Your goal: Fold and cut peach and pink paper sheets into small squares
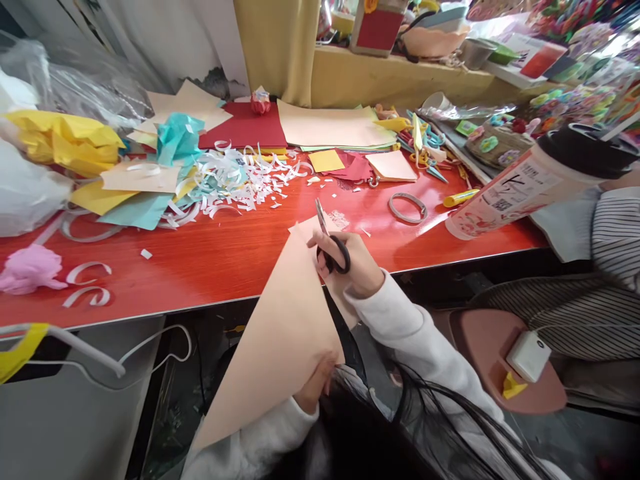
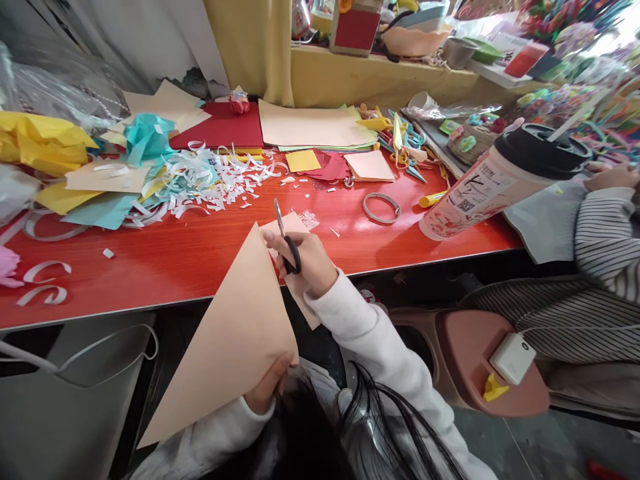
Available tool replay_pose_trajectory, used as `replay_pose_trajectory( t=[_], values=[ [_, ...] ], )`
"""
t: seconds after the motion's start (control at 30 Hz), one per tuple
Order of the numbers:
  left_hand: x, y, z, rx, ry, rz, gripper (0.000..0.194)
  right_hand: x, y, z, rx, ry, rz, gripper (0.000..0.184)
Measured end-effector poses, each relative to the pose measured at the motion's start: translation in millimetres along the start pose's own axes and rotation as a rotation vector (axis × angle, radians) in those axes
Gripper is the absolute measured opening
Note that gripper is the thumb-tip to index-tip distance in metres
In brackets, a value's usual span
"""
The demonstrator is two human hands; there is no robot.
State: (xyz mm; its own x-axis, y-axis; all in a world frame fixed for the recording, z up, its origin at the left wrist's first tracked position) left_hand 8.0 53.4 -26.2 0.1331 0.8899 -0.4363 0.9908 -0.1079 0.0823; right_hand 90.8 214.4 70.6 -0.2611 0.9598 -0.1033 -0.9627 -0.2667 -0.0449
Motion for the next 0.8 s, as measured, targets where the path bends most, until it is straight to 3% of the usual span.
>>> replay_pose_trajectory(
  t=[0.1, 0.2, 0.33, 0.4, 0.5, 0.63, 0.73, 0.8],
  values=[
    [8, -5.4, -2, -0.019, 0.015, -0.054, 0.038, 20, -3, 8, 0.035, -0.03, 0.017, 0.049],
    [13, -11.9, -5, -0.05, 0.033, -0.092, 0.039, 23, -16, 31, 0.043, -0.173, -0.017, 0.051],
    [14, -16.1, -9, -0.09, 0.054, -0.088, 0.041, -9, -45, 63, -0.026, -0.39, -0.09, 0.051],
    [13, -15.8, -11, -0.103, 0.058, -0.075, 0.041, -33, -60, 71, -0.225, -0.487, -0.122, 0.053],
    [12, -14.3, -11, -0.119, 0.046, -0.05, 0.044, -61, -69, 58, -0.646, -0.561, -0.046, 0.051],
    [12, -13.5, -10, -0.14, 0.02, -0.019, 0.051, -83, -68, 12, -1.052, -0.637, 0.147, 0.065],
    [10, -14.7, -13, -0.153, 0.022, -0.011, 0.057, -93, -69, -11, -1.212, -0.72, 0.159, 0.046],
    [9, -15.5, -15, -0.154, 0.031, -0.009, 0.058, -94, -75, -13, -1.168, -0.694, 0.079, 0.034]
  ],
)
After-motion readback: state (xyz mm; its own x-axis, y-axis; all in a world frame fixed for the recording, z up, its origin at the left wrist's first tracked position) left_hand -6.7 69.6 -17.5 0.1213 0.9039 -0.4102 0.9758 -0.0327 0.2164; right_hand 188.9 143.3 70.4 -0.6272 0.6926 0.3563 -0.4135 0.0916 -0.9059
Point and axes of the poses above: each hand's wrist, its own x-axis towards the middle knuckle, its own y-axis out of the palm, z = x × y, the point moved 6 cm from there along x, towards the middle knuckle
